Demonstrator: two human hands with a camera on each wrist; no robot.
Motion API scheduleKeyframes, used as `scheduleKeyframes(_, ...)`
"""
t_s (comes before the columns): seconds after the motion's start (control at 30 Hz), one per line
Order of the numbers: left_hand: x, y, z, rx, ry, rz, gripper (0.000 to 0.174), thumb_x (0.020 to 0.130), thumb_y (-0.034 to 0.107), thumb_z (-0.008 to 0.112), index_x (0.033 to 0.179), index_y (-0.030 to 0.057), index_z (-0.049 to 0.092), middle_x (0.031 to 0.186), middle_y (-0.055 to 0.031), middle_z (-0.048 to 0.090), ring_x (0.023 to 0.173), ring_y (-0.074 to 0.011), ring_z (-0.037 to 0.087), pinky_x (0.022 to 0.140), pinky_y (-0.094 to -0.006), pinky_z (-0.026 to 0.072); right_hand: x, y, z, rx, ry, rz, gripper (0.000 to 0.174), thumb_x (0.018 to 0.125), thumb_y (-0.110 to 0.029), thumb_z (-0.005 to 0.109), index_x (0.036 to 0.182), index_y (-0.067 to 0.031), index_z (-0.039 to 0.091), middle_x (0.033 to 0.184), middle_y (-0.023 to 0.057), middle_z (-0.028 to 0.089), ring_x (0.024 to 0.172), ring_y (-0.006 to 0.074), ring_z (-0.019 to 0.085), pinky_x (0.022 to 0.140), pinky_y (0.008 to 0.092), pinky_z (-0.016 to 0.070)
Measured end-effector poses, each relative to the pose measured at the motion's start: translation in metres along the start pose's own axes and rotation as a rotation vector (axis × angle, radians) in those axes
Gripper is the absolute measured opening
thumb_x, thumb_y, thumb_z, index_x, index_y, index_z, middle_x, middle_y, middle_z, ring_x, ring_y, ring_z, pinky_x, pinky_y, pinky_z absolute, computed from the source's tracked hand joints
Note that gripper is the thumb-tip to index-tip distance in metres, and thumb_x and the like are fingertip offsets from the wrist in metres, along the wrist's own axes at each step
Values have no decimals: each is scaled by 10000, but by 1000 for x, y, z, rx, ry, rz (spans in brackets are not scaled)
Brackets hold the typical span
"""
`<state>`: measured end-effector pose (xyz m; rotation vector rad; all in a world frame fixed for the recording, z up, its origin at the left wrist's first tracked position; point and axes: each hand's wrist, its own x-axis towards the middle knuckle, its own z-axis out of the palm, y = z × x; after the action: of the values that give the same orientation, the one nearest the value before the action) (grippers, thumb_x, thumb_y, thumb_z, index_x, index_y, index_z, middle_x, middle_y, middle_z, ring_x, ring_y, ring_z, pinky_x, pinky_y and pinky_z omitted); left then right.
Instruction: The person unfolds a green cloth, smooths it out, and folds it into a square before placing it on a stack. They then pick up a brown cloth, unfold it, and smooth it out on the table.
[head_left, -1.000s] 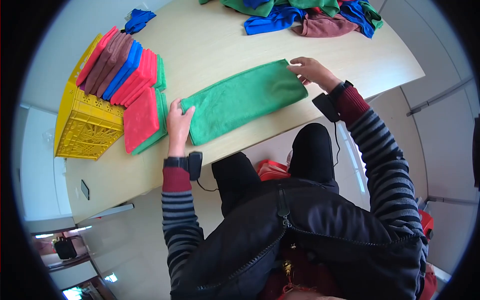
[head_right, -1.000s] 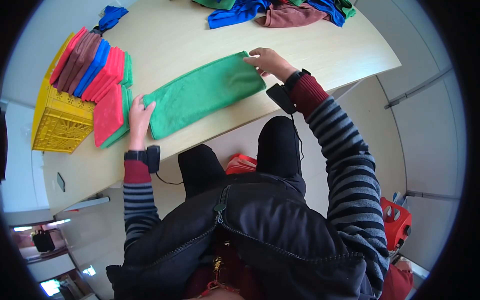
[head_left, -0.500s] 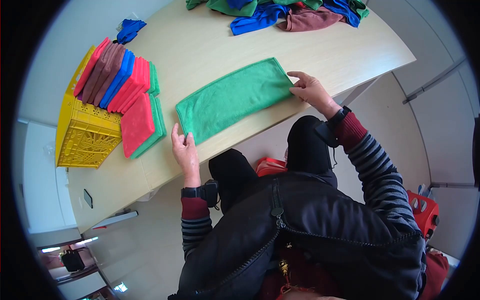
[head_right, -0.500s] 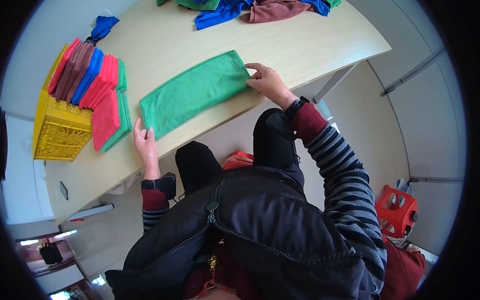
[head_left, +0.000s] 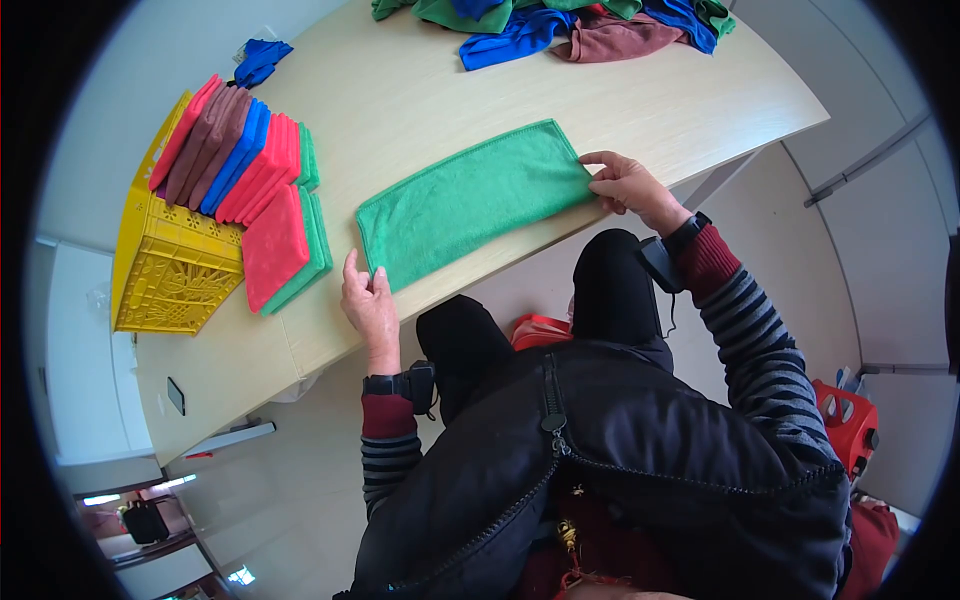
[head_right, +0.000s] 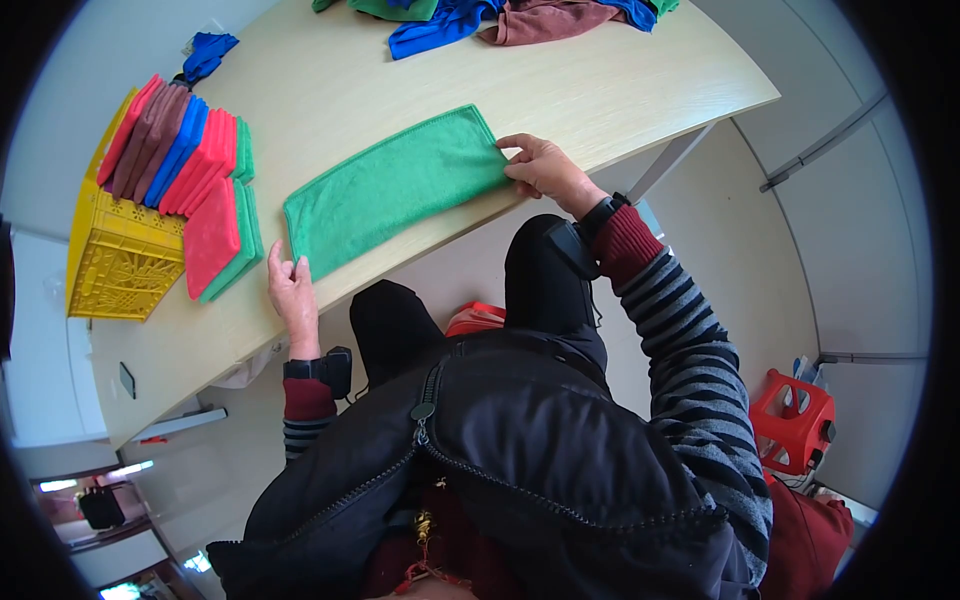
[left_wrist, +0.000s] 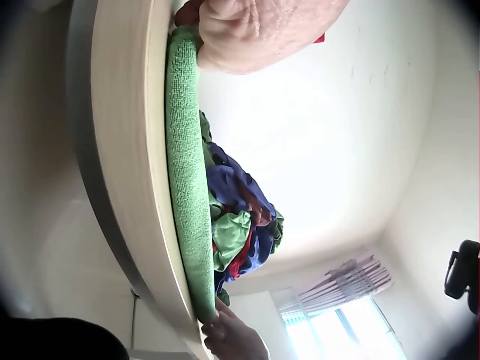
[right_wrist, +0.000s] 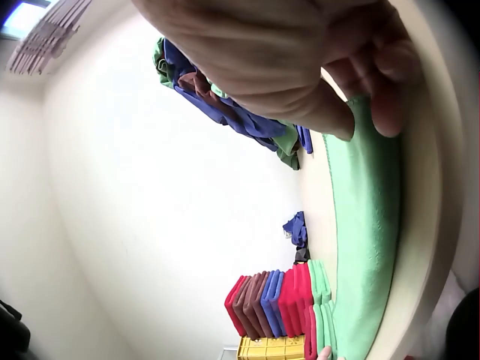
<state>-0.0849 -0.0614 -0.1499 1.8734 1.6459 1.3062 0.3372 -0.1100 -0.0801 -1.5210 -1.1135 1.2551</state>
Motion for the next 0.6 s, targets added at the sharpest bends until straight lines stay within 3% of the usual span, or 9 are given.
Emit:
scheduleKeyframes(0.37, -2, 3, -5, 44, 14, 74, 522, 888, -34, 646, 1387, 27, 507, 668, 6, 331, 615, -100, 353, 591, -262, 376, -3, 8, -1, 25, 62, -22, 414, 938, -77, 619, 1350, -89, 582, 725, -41, 530, 535, 42, 509, 471, 191, 393)
scheduleKeyframes(0.5, -5, 6, -9, 89, 14, 125, 529, 878, -43, 652, 1382, 20, 506, 635, -10, 366, 591, -104, 372, 585, -257, 392, -1, 8, -5, -20, -14, 13, 429, 937, -85, 628, 1362, -78, 571, 769, -31, 564, 618, 40, 533, 531, 191, 409)
scheduleKeyframes(0.6, -6, 7, -12, 151, -19, 60, 532, 877, 9, 681, 1382, 29, 516, 720, -41, 512, 683, -151, 511, 693, -324, 457, 6, 15, -2, -104, 33, -146, 443, 938, -89, 631, 1373, -56, 556, 848, -17, 611, 732, 46, 551, 634, 195, 437)
